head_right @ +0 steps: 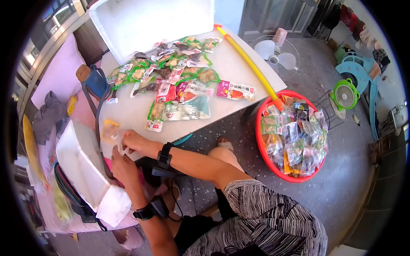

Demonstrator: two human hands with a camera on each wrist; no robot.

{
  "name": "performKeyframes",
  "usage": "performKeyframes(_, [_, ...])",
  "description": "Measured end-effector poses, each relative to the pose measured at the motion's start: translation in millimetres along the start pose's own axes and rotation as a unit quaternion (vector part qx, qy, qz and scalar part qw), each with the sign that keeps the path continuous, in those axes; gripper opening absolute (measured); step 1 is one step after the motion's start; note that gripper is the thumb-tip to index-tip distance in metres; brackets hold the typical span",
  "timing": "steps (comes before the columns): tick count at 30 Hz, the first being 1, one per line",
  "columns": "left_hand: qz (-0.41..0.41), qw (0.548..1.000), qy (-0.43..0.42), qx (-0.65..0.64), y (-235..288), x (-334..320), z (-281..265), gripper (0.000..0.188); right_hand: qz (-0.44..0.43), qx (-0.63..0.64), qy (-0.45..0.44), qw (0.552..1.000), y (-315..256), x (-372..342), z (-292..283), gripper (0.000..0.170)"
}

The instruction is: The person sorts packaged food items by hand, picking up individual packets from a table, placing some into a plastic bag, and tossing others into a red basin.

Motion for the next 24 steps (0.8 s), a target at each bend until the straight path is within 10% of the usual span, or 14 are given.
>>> performKeyframes(8, [-0.01,0.995,0.071,0.071,-16.8,1.5,-0.4,0.021,-0.011,-0.187,-0.12,0.975,-60.6,-69.7,-15.6,0.023])
performKeyframes(12, [-0.005,0.996,0.034,0.079,-9.9,3.9,2.3,0.016,-0.099,-0.261,0.097,0.955,-120.3,-96.7,-103.1,0.029])
performKeyframes(16, [0.001,0.998,0.026,0.061,4.0,2.7,-0.8,0.017,-0.179,-0.338,0.444,0.81,-160.1,-108.0,-241.0,0.025])
performKeyframes(18, [-0.002,0.999,0.023,0.047,8.8,3.1,-1.7,0.02,-0.072,-0.336,0.533,0.773,-163.4,-101.8,-290.9,0.028])
performKeyframes(24, [-0.003,0.999,0.032,0.022,9.4,3.0,3.1,0.031,-0.061,-0.666,0.384,0.637,-130.0,-51.5,-383.2,0.022])
Point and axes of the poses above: each hand's wrist, its own x-axis towards the middle knuckle, its own z-axis out of the palm, y = z × x, the point moved 2 cm from there along x, towards the middle knuckle, and after that the axes turned 3 degrees about -x, right-handed, at the moved point
